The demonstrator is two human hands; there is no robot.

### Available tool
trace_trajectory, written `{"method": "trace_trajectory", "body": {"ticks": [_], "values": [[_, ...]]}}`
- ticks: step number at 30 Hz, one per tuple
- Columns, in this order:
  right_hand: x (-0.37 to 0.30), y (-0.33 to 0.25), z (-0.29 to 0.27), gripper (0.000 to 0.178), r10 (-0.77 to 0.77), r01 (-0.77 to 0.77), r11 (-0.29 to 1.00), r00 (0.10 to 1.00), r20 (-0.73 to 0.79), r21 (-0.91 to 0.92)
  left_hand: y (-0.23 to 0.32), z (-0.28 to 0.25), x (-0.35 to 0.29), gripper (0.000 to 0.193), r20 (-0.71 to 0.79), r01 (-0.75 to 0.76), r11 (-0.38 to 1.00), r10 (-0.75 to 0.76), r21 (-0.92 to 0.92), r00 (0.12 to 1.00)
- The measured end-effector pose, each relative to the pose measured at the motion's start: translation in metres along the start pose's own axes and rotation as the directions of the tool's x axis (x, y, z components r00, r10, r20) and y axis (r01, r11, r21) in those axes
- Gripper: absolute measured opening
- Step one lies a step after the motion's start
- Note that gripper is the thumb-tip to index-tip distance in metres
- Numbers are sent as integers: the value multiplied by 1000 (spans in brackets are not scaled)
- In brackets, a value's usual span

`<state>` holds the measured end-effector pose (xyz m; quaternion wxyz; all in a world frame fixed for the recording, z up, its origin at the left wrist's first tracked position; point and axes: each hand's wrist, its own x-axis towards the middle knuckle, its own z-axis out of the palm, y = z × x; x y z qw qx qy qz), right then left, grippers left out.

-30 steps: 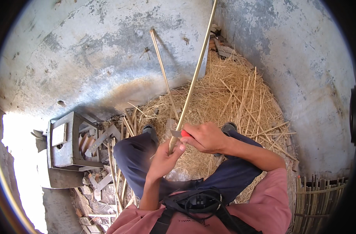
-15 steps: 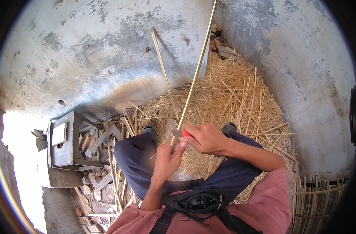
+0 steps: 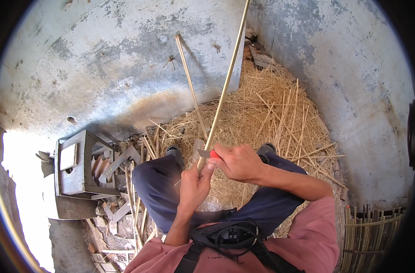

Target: The person shaves a thin strip of wood using a small red cutter while sitting on a straw-covered floor, periodically turning the wood and removing long shavings.

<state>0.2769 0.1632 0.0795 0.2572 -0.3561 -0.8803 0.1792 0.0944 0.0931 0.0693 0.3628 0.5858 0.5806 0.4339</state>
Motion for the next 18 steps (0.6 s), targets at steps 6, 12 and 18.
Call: {"method": "trace_trajectory", "body": {"ticks": [6, 12, 18], "values": [[1, -2, 3, 38, 33, -34, 998, 999, -15, -57, -1, 1, 2, 27, -27, 9, 1000, -8, 30, 1000], [2, -6, 4, 39, 29, -34, 994, 998, -49, -104, -1, 1, 4, 30, -45, 17, 999, -15, 45, 999], [2, -3, 8, 39, 49, -56, 991, 997, -65, -118, -2, 2, 6, 32, -53, 9, 999, -7, 32, 999]]}}
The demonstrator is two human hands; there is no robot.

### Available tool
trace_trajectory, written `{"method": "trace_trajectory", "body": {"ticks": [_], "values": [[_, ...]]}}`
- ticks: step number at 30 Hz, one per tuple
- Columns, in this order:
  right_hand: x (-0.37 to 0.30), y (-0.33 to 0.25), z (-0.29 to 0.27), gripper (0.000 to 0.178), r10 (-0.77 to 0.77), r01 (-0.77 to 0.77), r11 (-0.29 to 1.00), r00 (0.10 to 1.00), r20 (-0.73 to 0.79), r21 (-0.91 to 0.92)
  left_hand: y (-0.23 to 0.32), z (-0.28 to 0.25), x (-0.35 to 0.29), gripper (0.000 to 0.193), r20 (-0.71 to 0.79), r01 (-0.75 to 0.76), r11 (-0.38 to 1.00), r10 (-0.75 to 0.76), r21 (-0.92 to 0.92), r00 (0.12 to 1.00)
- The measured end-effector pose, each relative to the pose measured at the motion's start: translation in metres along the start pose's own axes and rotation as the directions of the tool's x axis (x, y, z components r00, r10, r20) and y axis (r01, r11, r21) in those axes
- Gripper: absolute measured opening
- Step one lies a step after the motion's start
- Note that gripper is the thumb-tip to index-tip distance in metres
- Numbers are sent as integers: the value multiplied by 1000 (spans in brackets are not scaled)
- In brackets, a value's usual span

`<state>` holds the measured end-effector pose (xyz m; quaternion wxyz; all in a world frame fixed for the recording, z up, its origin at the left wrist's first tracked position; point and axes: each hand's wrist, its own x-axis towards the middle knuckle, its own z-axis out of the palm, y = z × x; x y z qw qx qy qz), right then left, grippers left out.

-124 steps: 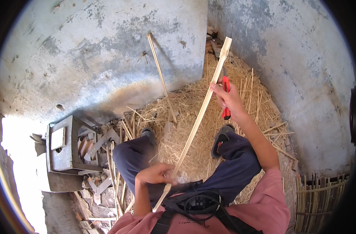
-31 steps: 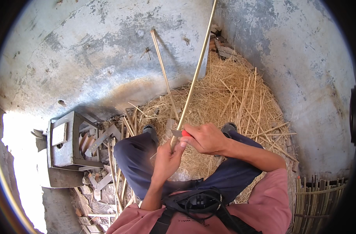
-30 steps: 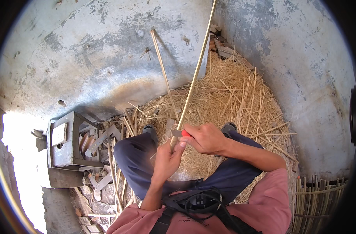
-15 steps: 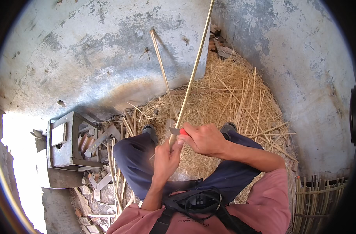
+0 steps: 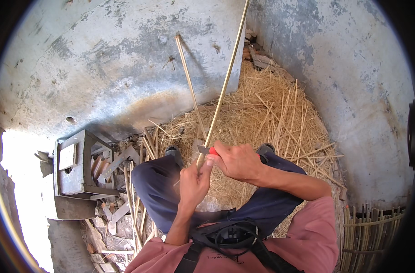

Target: The person shaves a thin strip of wood using a small red cutter while sitting on a straw-covered floor, periodically turning the wood and removing long shavings.

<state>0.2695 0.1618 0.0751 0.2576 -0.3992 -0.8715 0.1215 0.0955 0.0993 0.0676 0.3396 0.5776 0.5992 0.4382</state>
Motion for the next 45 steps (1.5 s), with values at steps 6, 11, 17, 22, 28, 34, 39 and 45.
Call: {"method": "trace_trajectory", "body": {"ticks": [6, 11, 17, 22, 28, 34, 39, 45], "values": [[2, 2, 2, 40, 7, -6, 1000, 1000, 18, -30, -4, 1, 2, 39, -16, 24, 1000, -24, 11, 1000], [4, 5, 2, 39, 13, -13, 1000, 1000, 11, -23, -4, 3, 3, 43, -34, 39, 999, -38, 29, 999], [7, 3, 1, 38, 19, -18, 999, 1000, 13, -33, -10, 4, 4, 46, -62, 45, 997, -41, 69, 997], [7, 4, -1, 36, 1, 0, 1000, 1000, 7, -26, -6, 2, 4, 47, -54, 66, 993, -61, 93, 997], [31, 33, -23, 38, 228, -233, 969, 971, -68, -78, -14, -2, -6, 49, 2, 113, 983, -114, 142, 993], [36, 89, -36, 41, 164, -186, 980, 959, -230, -74, -18, 0, -30, 48, 83, 154, 971, -171, 181, 982], [32, 92, -43, 37, 178, -174, 983, 980, -87, 57, -34, -10, -30, 51, 114, 146, 980, -161, 134, 980], [29, 104, -40, 31, 103, -101, 992, 994, -28, 70, -52, -20, -30, 52, 271, 218, 976, -213, 12, 939]]}}
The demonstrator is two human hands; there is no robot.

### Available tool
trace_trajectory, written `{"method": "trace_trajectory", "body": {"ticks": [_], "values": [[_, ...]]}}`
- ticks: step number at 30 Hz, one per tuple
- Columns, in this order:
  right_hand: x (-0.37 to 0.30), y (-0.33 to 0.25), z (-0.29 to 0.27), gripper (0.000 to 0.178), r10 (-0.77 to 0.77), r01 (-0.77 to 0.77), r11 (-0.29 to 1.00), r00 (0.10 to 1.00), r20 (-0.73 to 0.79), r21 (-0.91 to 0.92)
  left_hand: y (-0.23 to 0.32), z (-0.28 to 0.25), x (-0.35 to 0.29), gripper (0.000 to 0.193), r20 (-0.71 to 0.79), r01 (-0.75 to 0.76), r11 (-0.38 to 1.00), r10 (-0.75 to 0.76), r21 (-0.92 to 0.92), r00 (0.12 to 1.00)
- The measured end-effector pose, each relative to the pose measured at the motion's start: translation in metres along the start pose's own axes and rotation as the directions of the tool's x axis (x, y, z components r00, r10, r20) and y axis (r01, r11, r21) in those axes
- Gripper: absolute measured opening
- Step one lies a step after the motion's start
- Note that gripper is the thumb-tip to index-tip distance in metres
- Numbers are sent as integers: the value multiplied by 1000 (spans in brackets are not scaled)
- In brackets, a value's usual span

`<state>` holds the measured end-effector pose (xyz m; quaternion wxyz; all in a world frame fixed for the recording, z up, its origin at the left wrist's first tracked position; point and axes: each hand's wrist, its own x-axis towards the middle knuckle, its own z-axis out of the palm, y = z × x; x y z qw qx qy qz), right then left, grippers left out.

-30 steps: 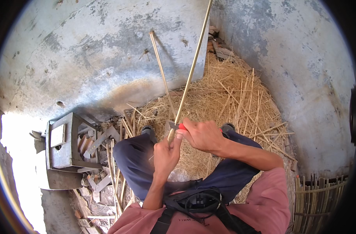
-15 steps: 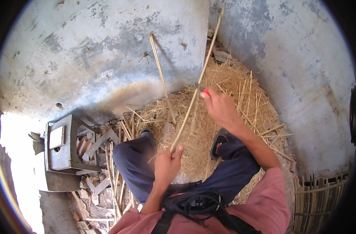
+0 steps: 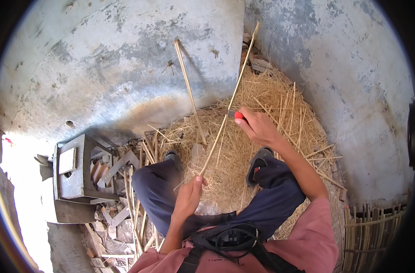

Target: The person shaves a thin strip of wood using a small red cutter while sitting on a straw-covered floor, periodically turning the wood and removing long shavings.

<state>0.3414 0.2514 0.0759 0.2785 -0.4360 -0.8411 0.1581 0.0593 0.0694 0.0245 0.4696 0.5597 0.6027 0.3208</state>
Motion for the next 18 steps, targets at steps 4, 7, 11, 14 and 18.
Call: {"method": "trace_trajectory", "body": {"ticks": [4, 7, 11, 14, 18], "values": [[0, 7, 4, 26, -76, 77, 997, 996, -49, 22, 7, -7, 1, 49, 100, 16, 999, -11, -51, 995], [3, 1, 3, 27, -75, 77, 997, 996, -57, 32, -12, -11, 12, 53, 169, 5, 971, 37, -240, 985], [4, -6, 0, 28, -75, 79, 995, 995, -71, 60, -5, -13, 34, 57, 228, 9, 890, 107, -456, 968], [3, -3, 5, 27, -132, 138, 989, 984, -116, 51, 10, -11, 44, 54, 292, 53, 864, 111, -500, 950], [3, -5, 3, 26, -113, 118, 992, 990, -85, 51, 22, -7, 48, 49, 299, 44, 875, 118, -483, 947]]}}
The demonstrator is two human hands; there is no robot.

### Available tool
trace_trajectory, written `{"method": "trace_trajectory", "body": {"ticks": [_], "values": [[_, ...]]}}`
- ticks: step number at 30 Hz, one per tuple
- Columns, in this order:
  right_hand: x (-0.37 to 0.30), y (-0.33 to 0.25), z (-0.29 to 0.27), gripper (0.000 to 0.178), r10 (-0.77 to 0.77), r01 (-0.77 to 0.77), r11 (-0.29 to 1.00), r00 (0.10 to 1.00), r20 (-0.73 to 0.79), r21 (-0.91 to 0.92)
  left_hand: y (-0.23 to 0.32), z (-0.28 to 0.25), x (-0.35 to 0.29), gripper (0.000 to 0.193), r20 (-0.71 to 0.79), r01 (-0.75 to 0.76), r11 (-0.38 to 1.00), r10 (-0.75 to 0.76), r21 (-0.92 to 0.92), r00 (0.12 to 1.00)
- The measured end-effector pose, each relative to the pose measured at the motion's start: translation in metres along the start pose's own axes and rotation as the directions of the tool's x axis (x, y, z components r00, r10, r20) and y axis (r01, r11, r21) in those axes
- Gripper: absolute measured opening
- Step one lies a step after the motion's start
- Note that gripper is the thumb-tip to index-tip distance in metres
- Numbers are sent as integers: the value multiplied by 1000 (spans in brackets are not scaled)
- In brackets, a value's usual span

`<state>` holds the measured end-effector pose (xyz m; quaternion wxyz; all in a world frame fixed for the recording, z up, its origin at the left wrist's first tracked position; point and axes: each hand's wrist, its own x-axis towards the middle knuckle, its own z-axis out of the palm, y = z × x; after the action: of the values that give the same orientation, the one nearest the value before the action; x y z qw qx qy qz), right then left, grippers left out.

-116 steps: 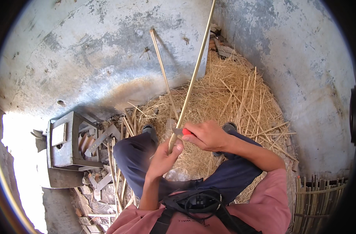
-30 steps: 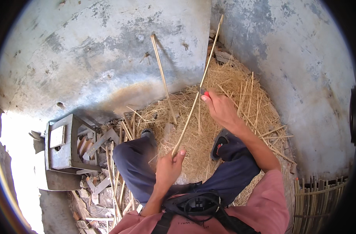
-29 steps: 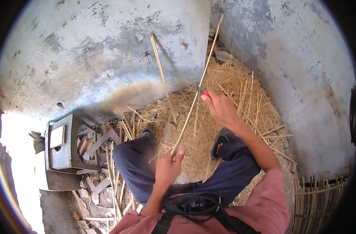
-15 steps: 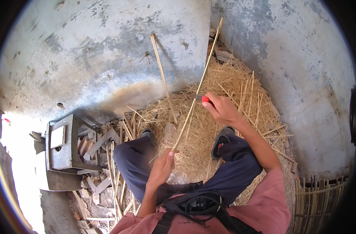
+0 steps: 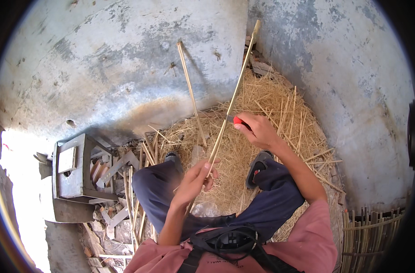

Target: The person shaves a thin strip of wood using a small red cutter while sitting on a straw-covered floor, periodically turning the wood and removing long shavings.

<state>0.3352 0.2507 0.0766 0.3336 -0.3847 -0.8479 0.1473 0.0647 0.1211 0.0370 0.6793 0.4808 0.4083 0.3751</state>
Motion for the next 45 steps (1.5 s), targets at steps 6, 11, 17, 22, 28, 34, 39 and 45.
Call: {"method": "trace_trajectory", "body": {"ticks": [6, 11, 17, 22, 28, 34, 39, 45], "values": [[-3, 4, 3, 28, -9, 9, 1000, 1000, -8, 9, -3, 16, 0, 43, -181, -6, 999, 0, -34, 983], [-4, 6, 5, 28, -32, 32, 999, 999, -13, 29, 1, 17, 0, 45, -165, 6, 997, -20, -83, 986], [-1, 1, 5, 29, -50, 50, 998, 999, -4, 46, -7, 21, -1, 44, -171, -13, 1000, 12, -1, 985], [-1, 2, 3, 28, -84, 83, 996, 996, -36, -17, -9, 28, -6, 38, -222, -31, 998, 44, 60, 974], [2, 19, 2, 28, 51, -50, 999, 993, -108, 6, -18, 29, -15, 39, -223, -25, 995, 46, 99, 974], [3, 47, -12, 30, 99, -102, 995, 989, -106, -21, -27, 29, -31, 37, -220, 46, 989, -14, 140, 975], [1, 67, -10, 33, 125, -130, 990, 988, -92, -54, -37, 19, -45, 38, -203, 99, 977, -60, 189, 977], [5, 72, -12, 36, 190, -192, 981, 980, -55, -38, -49, 14, -62, 41, -161, 26, 983, 4, 184, 987]]}}
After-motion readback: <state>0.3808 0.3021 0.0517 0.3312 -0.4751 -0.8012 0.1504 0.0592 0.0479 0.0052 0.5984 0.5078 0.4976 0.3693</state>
